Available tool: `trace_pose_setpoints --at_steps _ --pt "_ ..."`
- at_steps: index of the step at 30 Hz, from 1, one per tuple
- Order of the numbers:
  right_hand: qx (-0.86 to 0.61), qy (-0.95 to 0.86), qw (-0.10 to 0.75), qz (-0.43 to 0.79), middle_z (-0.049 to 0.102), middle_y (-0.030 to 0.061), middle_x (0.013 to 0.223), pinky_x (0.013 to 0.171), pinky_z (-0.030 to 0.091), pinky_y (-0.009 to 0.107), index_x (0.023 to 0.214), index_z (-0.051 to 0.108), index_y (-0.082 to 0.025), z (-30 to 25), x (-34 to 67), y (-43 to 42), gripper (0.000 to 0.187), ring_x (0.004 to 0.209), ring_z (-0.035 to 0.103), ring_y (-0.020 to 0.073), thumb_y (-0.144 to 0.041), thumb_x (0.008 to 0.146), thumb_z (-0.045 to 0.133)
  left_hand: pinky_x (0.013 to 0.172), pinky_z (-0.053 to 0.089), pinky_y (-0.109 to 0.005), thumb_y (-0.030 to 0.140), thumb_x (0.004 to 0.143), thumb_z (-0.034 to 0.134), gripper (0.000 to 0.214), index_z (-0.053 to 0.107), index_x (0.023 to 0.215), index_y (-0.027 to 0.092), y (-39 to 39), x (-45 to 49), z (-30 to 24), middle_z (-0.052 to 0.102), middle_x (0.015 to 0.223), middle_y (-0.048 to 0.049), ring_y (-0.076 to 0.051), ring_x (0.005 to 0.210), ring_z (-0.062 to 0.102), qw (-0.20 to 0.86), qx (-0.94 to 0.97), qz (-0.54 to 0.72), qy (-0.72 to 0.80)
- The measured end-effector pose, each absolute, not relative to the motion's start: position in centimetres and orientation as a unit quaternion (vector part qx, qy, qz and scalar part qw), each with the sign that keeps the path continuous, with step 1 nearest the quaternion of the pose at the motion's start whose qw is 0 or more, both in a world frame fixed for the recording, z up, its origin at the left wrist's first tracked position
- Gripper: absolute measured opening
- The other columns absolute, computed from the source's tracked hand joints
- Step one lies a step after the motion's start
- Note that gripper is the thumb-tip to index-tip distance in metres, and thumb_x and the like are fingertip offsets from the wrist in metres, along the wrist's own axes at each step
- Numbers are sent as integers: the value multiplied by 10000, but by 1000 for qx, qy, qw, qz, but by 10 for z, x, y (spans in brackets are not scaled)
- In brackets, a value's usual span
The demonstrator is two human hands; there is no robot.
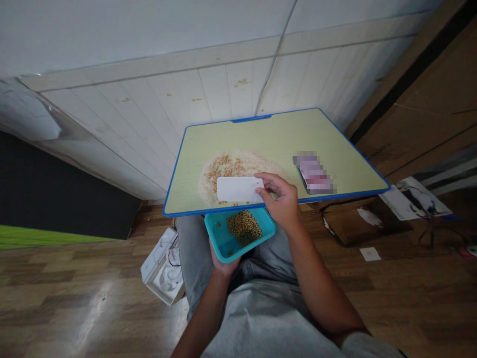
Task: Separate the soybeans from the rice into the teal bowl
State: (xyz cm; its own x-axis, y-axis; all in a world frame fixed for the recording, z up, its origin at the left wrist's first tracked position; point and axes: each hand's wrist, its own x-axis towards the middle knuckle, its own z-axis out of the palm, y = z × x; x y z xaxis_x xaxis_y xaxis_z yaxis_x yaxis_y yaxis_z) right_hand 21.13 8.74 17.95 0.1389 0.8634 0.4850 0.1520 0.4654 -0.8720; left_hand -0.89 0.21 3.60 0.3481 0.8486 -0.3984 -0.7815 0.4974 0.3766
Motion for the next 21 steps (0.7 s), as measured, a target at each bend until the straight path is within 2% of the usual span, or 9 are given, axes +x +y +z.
trace_pose_setpoints --at_steps 6,11,16,21 --pt "-430 -589 618 294 897 21 997 754 685 336 1241 879 -267 179 212 86 330 818 813 186 -238 934 763 1505 168 -723 736 1124 370 659 861 1437 428 2 -11 33 641 1793 80 -381 1860 272 816 38 492 302" --pt "-429 -594 615 291 906 26 1046 762 693 342 1236 878 -281 179 213 85 322 831 817 191 -235 939 762 1495 185 -747 770 1117 366 681 870 1431 438 1 -13 30 671 1769 72 -385 1874 216 821 69 486 291" --pt "-421 -605 612 286 905 26 1059 774 697 348 1212 878 -288 180 215 83 296 831 811 192 -239 943 764 1510 148 -710 782 1118 369 675 831 1500 473 1 -9 37 624 1791 125 -377 1877 190 822 77 494 271" --pt "-438 -593 622 264 891 22 1051 773 689 363 1239 875 -288 180 215 83 315 829 794 197 -244 952 755 1524 127 -670 764 1116 354 674 829 1502 479 1 -9 36 644 1767 134 -357 1871 219 826 84 491 262"
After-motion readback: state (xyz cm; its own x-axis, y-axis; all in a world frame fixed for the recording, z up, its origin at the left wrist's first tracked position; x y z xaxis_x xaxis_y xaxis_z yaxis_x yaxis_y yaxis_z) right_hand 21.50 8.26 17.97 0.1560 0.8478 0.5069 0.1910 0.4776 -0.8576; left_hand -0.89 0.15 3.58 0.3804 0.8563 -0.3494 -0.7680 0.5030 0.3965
